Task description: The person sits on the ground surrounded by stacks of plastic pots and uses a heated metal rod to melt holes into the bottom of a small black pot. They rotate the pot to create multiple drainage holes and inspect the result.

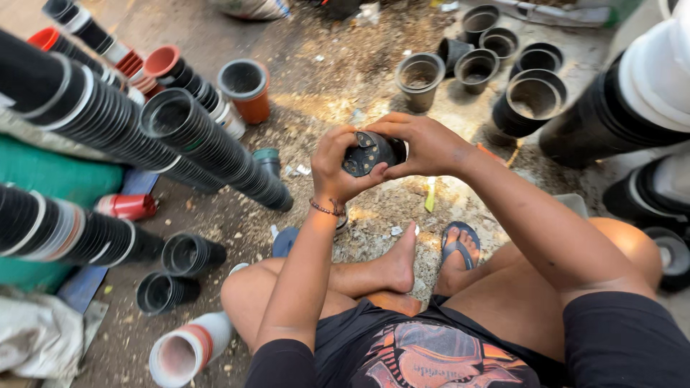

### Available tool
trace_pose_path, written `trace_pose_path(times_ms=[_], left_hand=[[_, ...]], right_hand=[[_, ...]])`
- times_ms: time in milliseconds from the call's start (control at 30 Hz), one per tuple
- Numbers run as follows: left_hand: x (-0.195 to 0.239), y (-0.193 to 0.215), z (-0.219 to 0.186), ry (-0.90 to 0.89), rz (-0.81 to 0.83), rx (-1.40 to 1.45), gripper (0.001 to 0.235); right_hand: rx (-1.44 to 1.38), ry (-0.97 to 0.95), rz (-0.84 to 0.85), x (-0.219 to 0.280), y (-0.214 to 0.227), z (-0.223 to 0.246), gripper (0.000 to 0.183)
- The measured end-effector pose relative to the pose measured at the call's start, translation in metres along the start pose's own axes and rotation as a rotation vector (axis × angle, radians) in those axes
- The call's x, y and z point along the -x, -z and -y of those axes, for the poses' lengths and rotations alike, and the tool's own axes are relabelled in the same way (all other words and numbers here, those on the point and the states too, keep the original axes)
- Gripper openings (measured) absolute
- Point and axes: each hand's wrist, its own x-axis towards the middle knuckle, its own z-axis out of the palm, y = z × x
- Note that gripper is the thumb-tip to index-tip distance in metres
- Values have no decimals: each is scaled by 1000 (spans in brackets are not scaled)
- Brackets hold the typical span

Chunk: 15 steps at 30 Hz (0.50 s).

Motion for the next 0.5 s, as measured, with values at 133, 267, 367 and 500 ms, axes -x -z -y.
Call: trace_pose_path(times_ms=[133,267,367,500], left_hand=[[5,-35,-13,153,-55,391,91],[8,-53,-23,115,-49,434,92],[10,-57,-23,50,-27,388,87],[15,-57,-13,158,-67,276,69]], right_hand=[[-18,72,-83,19,18,-7,88],[62,39,-129,40,25,-15,89],[53,22,-164,53,26,-18,91],[-162,27,-235,58,20,-17,89]])
